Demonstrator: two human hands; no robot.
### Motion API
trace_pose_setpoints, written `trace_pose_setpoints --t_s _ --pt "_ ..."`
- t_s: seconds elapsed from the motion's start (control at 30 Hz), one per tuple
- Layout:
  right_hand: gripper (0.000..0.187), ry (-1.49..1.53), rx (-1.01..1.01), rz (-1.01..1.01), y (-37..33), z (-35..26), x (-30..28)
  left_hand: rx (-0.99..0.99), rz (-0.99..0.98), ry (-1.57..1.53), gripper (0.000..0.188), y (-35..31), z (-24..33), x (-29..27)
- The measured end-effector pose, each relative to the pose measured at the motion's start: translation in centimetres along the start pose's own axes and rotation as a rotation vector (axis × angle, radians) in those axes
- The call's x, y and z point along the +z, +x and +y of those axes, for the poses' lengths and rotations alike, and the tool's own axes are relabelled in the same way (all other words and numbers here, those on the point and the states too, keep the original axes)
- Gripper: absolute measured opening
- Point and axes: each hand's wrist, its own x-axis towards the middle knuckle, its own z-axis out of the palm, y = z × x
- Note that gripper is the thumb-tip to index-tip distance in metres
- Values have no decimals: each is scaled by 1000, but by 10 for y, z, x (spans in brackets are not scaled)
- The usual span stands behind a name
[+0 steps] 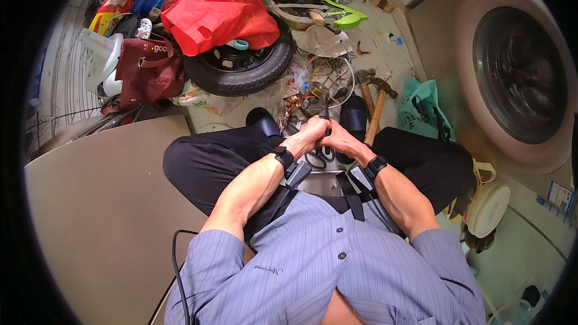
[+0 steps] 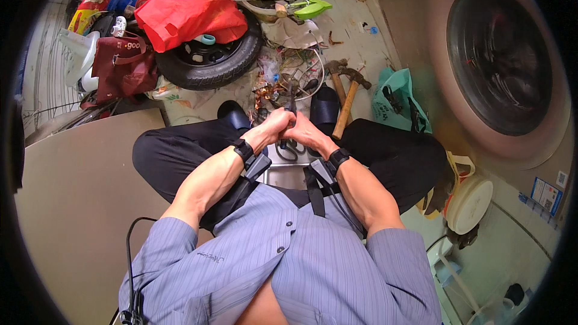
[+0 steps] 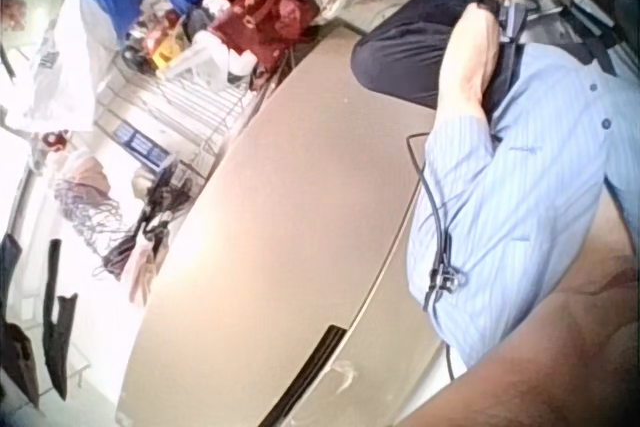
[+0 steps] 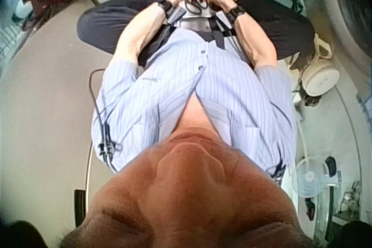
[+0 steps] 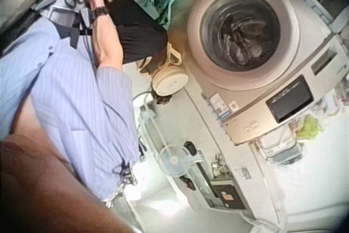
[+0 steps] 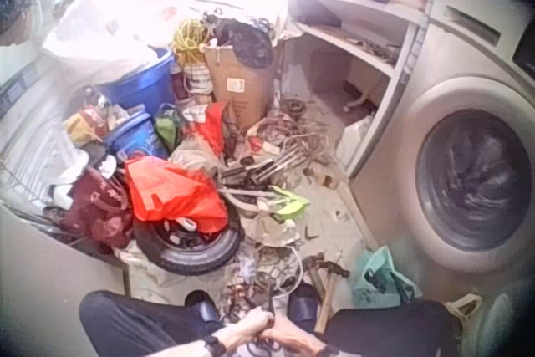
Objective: The person uses pliers, a hammer, and wire cutters to strip copper wiring and remove metal components from a small motor assembly.
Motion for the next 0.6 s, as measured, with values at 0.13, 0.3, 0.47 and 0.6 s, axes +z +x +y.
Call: trace_pose_setpoints --t_s 0.13,0.3,0.47,0.6 --pt "20 151 194 -33 24 53 -16 -67 -83 24 18 -6 15 10" --pt "8 169 243 228 22 25 -13 -43 -206 -33 22 18 13 -24" --pt "13 235 254 63 29 -6 -22 560 745 905 35 49 6 -82" --pt "20 428 308 -56 29 -16 -24 592 599 1029 47 55 11 -85"
